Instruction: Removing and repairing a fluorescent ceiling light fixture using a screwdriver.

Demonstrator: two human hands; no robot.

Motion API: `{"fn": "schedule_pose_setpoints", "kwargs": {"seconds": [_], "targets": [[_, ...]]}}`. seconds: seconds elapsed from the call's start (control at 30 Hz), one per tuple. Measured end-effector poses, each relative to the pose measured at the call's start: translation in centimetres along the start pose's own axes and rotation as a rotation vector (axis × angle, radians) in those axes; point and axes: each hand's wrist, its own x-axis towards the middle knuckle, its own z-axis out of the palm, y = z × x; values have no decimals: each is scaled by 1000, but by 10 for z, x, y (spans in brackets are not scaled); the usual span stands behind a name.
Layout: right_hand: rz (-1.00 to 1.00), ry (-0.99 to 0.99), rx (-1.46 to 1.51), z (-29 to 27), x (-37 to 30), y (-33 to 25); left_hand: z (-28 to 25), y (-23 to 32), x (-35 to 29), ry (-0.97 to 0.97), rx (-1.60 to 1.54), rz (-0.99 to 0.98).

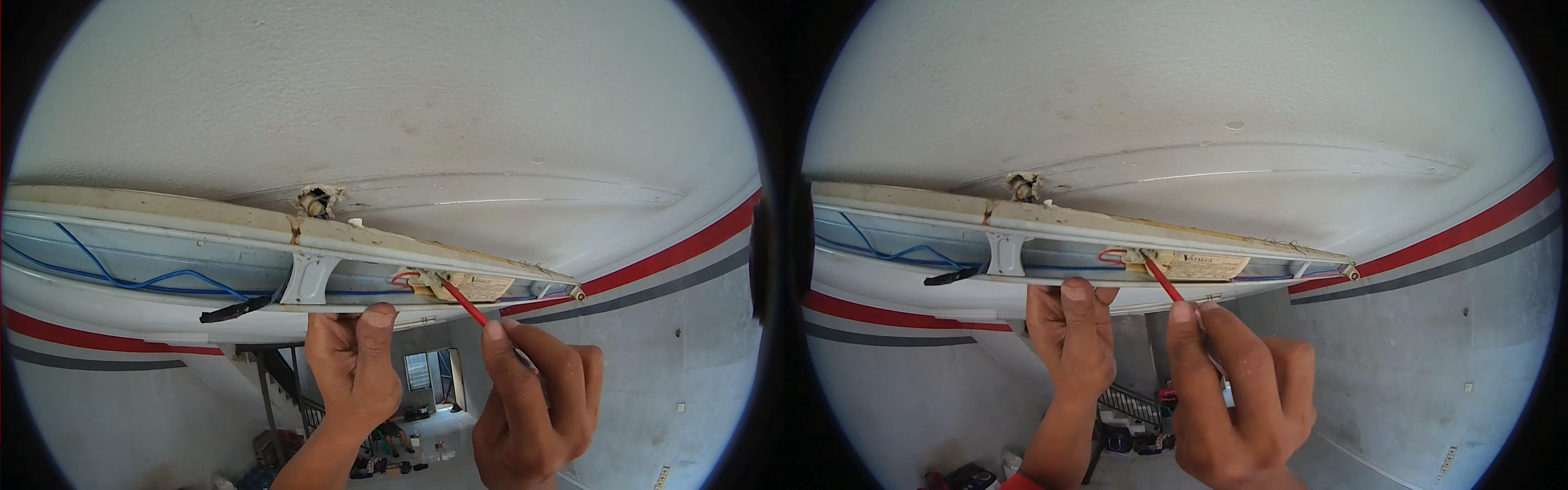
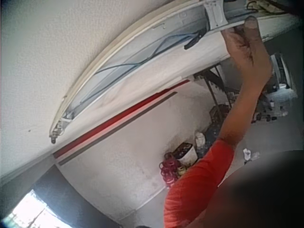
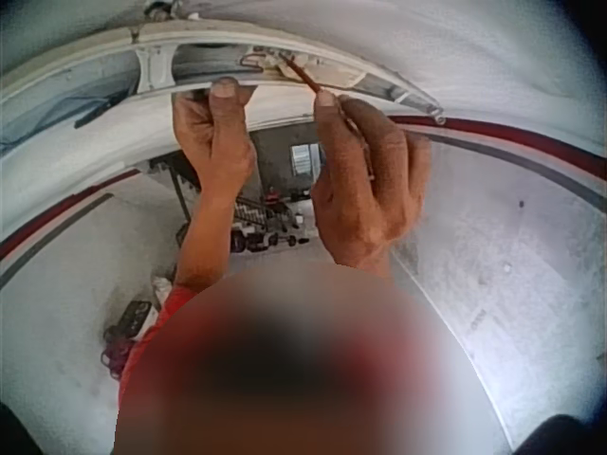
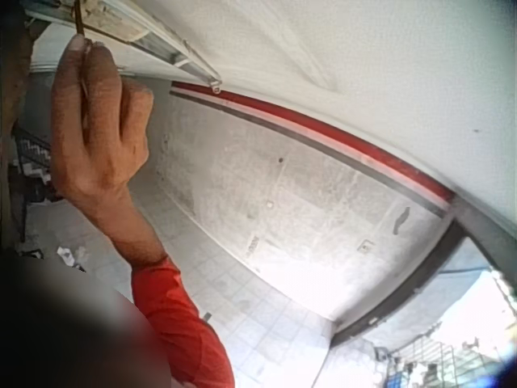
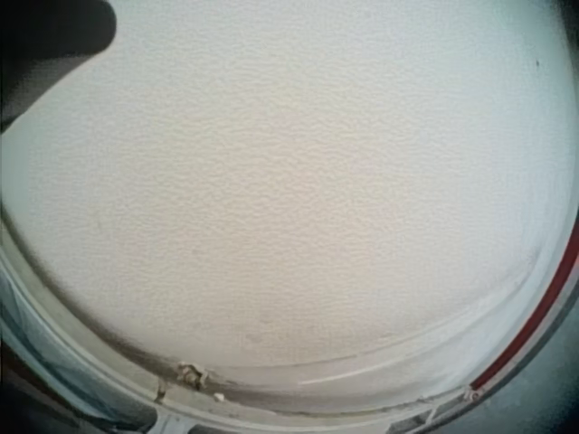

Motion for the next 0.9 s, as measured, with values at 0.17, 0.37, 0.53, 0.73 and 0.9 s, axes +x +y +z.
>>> {"fn": "schedule_pose_setpoints", "kwargs": {"seconds": [0.17, 0.37, 0.53, 0.73, 0.9], "targets": [[-46, 25, 54, 3, -1, 4, -1, 1, -3, -17, 24, -10], [16, 314, 177, 15, -7, 1, 0, 1, -2, 2, 4, -26], [137, 263, 387, 15, -16, 8, 1, 4, -3, -16, 10, -29], [312, 198, 514, 15, -15, 1, 1, 5, -1, 8, 6, -30], [193, -60, 215, 1, -14, -4, -2, 7, -2, 2, 24, -9]]}}
